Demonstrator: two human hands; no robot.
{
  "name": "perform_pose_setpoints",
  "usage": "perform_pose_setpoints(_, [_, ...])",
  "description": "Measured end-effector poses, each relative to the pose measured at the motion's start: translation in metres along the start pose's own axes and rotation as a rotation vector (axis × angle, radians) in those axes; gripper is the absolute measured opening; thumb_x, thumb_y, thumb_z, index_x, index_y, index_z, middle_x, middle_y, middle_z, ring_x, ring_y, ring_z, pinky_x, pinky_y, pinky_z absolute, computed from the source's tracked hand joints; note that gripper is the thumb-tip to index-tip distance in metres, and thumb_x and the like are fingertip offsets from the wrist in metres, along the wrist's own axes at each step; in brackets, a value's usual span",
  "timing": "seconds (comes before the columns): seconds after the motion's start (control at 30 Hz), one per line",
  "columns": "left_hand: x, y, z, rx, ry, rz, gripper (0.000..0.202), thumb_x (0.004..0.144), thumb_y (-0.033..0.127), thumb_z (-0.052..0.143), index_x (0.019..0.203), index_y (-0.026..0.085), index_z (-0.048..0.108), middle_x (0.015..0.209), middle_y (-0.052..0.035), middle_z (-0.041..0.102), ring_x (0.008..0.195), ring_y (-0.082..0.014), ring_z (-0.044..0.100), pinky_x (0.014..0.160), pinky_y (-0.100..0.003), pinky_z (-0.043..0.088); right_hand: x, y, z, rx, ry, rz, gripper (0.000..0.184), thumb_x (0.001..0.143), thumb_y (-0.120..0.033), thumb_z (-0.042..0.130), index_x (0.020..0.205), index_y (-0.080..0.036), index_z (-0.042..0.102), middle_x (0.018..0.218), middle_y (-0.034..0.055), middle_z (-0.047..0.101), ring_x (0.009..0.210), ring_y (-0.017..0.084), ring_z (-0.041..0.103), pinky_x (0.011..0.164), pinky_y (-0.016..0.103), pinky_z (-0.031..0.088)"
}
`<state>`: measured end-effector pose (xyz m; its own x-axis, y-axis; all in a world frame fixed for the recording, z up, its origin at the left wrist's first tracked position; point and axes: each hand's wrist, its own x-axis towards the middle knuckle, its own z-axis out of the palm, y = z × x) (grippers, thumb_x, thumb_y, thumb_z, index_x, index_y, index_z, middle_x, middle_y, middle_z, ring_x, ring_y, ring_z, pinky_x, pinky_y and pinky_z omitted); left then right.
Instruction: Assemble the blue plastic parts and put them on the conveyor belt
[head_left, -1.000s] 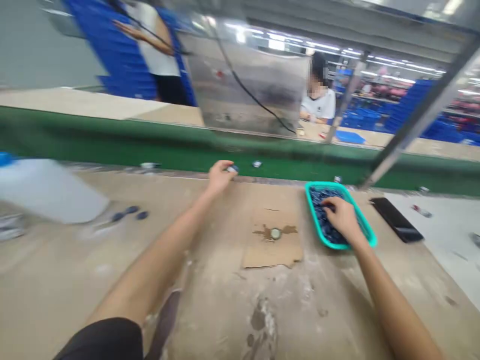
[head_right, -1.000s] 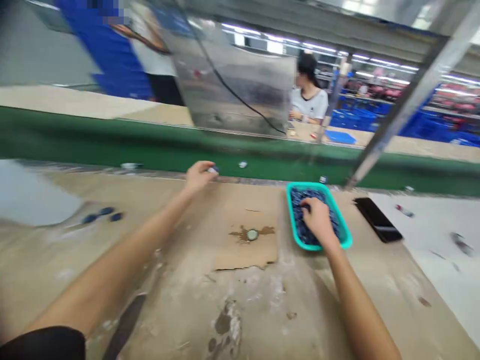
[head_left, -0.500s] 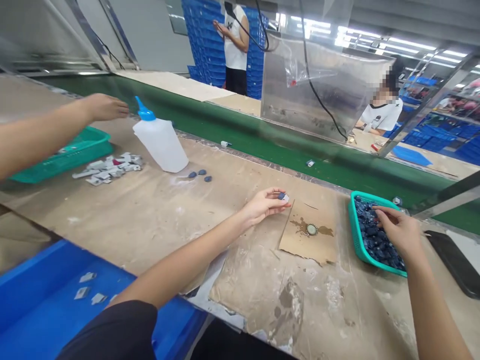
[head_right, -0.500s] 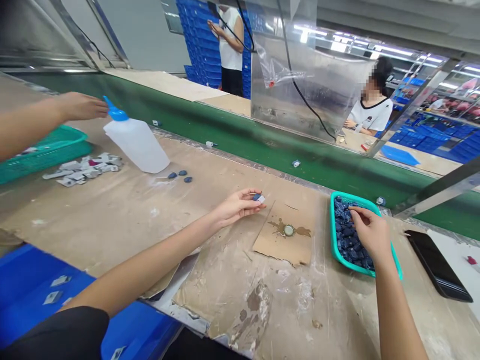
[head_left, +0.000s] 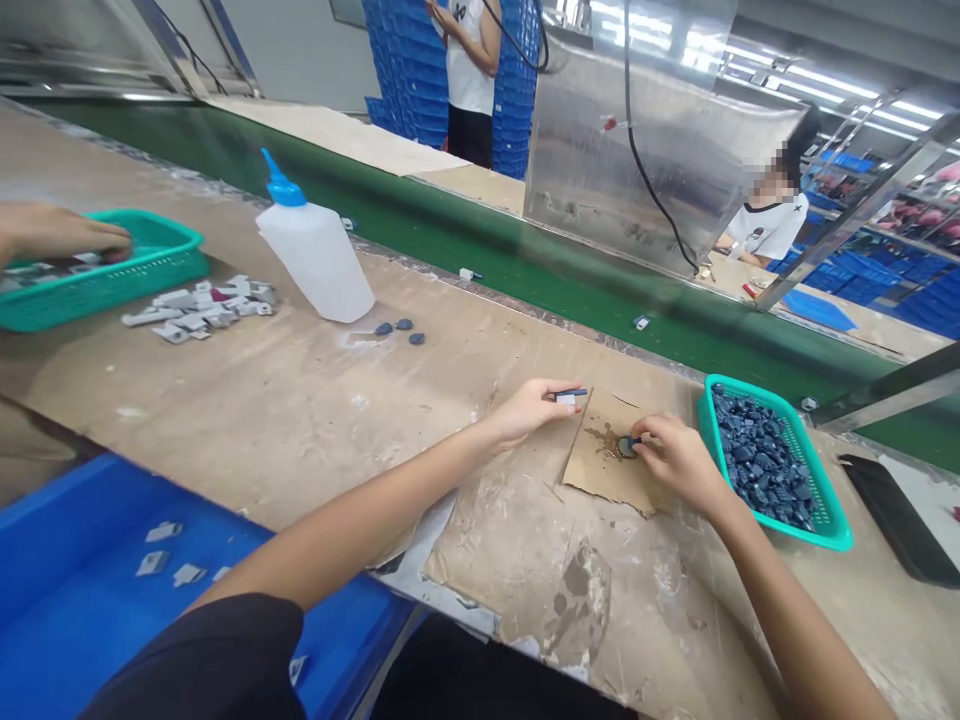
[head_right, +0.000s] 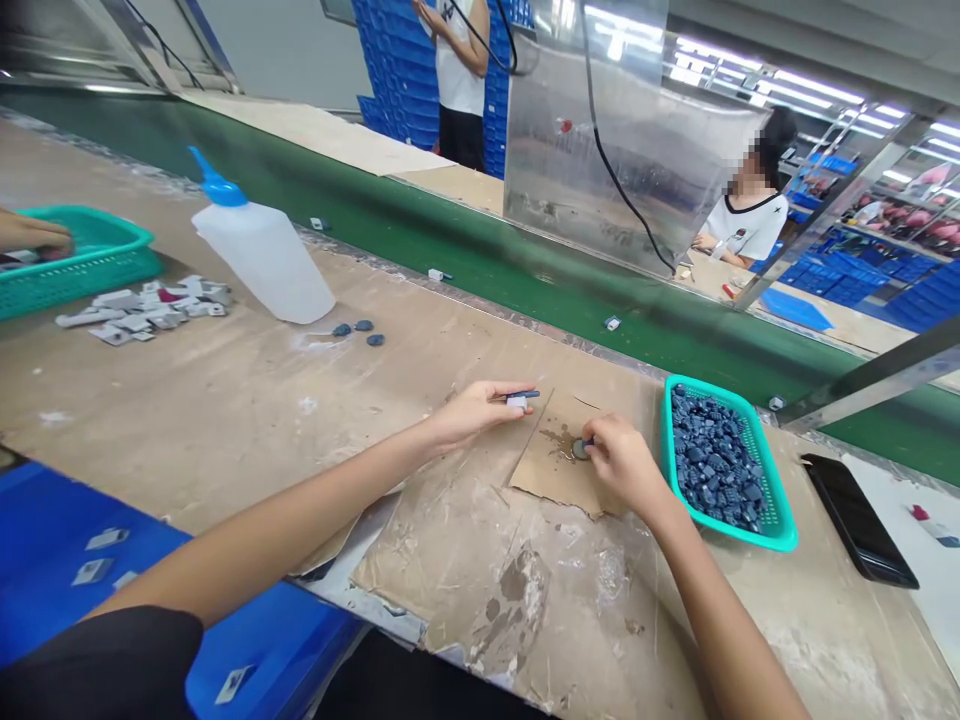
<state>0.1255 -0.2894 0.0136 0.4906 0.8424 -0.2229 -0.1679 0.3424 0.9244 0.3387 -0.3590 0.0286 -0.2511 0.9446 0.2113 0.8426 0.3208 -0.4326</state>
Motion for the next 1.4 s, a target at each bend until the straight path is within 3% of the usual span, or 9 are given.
perform_pose_setpoints(0.23, [-0.002, -0.004, -0.003, 0.585, 0.101, 0.353, 0.03, 0.065, 0.01, 0.059, 0.094, 0.017, 0.061, 0.096, -0.0057, 0.058, 0.086, -0.0167, 0.058, 0.082, -0.031, 0.046, -0.001, -0.001, 0.004, -0.121, -0.059, -0.044, 0.011, 0.073, -0.01, 0.042, 0.071, -0.02, 0.046, 0.075, 0.0056, 0.056, 0.072, 0.019, 0.052, 0.064, 0.029, 0.042])
perform_pose_setpoints(0.33, [-0.007, -0.004, -0.002, 0.761, 0.065, 0.47, 0.024, 0.067, 0.014, 0.057, 0.091, 0.019, 0.06, 0.095, -0.0034, 0.058, 0.087, -0.0166, 0.056, 0.08, -0.03, 0.045, -0.002, -0.001, 0.005, -0.132, -0.042, -0.051, 0.014, 0.072, -0.008, 0.041, 0.068, -0.021, 0.044, 0.074, 0.0051, 0.056, 0.073, 0.019, 0.052, 0.064, 0.029, 0.042])
perform_pose_setpoints(0.53, [-0.014, -0.006, 0.007, 0.736, 0.042, 0.534, 0.021, 0.07, 0.017, 0.057, 0.091, 0.017, 0.056, 0.091, -0.0022, 0.06, 0.082, -0.0133, 0.056, 0.076, -0.024, 0.046, 0.001, -0.007, 0.002, -0.084, -0.041, -0.024, 0.015, 0.073, -0.009, 0.043, 0.065, -0.021, 0.044, 0.073, 0.0063, 0.058, 0.076, 0.021, 0.054, 0.065, 0.032, 0.042])
perform_pose_setpoints(0.63, [-0.015, -0.006, 0.008, 0.767, 0.03, 0.578, 0.024, 0.07, 0.022, 0.06, 0.093, 0.018, 0.056, 0.09, -0.0022, 0.058, 0.08, -0.0131, 0.056, 0.074, -0.024, 0.045, 0.005, -0.016, 0.0, 0.283, 0.063, 0.113, 0.012, 0.074, -0.018, 0.052, 0.068, -0.022, 0.042, 0.085, 0.0066, 0.064, 0.082, 0.021, 0.059, 0.071, 0.034, 0.045])
perform_pose_setpoints(0.8, [-0.019, -0.005, 0.006, 0.864, 0.019, 0.66, 0.017, 0.068, 0.021, 0.061, 0.085, 0.017, 0.058, 0.082, -0.0008, 0.055, 0.075, -0.0129, 0.054, 0.068, -0.023, 0.042, 0.014, -0.034, 0.007, 0.907, 0.191, 0.309, 0.033, 0.064, -0.027, 0.069, 0.068, -0.022, 0.037, 0.082, 0.0041, 0.069, 0.081, 0.019, 0.064, 0.07, 0.031, 0.049])
perform_pose_setpoints(0.97, [-0.021, -0.004, 0.007, 0.865, 0.002, 0.7, 0.016, 0.07, 0.023, 0.061, 0.083, 0.016, 0.058, 0.079, -0.0005, 0.052, 0.072, -0.0113, 0.052, 0.065, -0.021, 0.04, 0.016, -0.046, 0.015, 0.95, 0.229, 0.351, 0.037, 0.06, -0.028, 0.073, 0.066, -0.021, 0.037, 0.08, 0.004, 0.069, 0.079, 0.019, 0.064, 0.066, 0.029, 0.05])
perform_pose_setpoints(1.17, [-0.023, -0.005, 0.007, 0.872, 0.015, 0.698, 0.017, 0.071, 0.025, 0.061, 0.085, 0.017, 0.061, 0.076, 0.0005, 0.051, 0.069, -0.0101, 0.051, 0.065, -0.021, 0.041, 0.007, -0.056, 0.024, 0.815, 0.325, 0.267, 0.029, 0.067, -0.031, 0.069, 0.068, -0.022, 0.042, 0.081, 0.0038, 0.065, 0.092, 0.021, 0.061, 0.082, 0.037, 0.049])
perform_pose_setpoints(1.27, [-0.025, -0.008, 0.006, 0.839, -0.005, 0.756, 0.022, 0.072, 0.023, 0.06, 0.093, 0.017, 0.061, 0.08, -0.0008, 0.054, 0.073, -0.0105, 0.054, 0.068, -0.021, 0.043, 0.004, -0.056, 0.023, 0.843, 0.346, 0.299, 0.029, 0.066, -0.032, 0.07, 0.065, -0.021, 0.043, 0.077, 0.0039, 0.064, 0.09, 0.022, 0.061, 0.079, 0.037, 0.049])
perform_pose_setpoints(1.4, [-0.03, -0.01, 0.009, 0.818, -0.043, 0.896, 0.028, 0.075, 0.025, 0.058, 0.101, 0.017, 0.06, 0.087, -0.0052, 0.057, 0.079, -0.0126, 0.056, 0.073, -0.023, 0.045, 0.002, -0.052, 0.014, 1.117, 0.137, 0.346, 0.028, 0.066, -0.033, 0.071, 0.076, -0.022, 0.047, 0.078, 0.0007, 0.063, 0.081, 0.018, 0.062, 0.072, 0.031, 0.05])
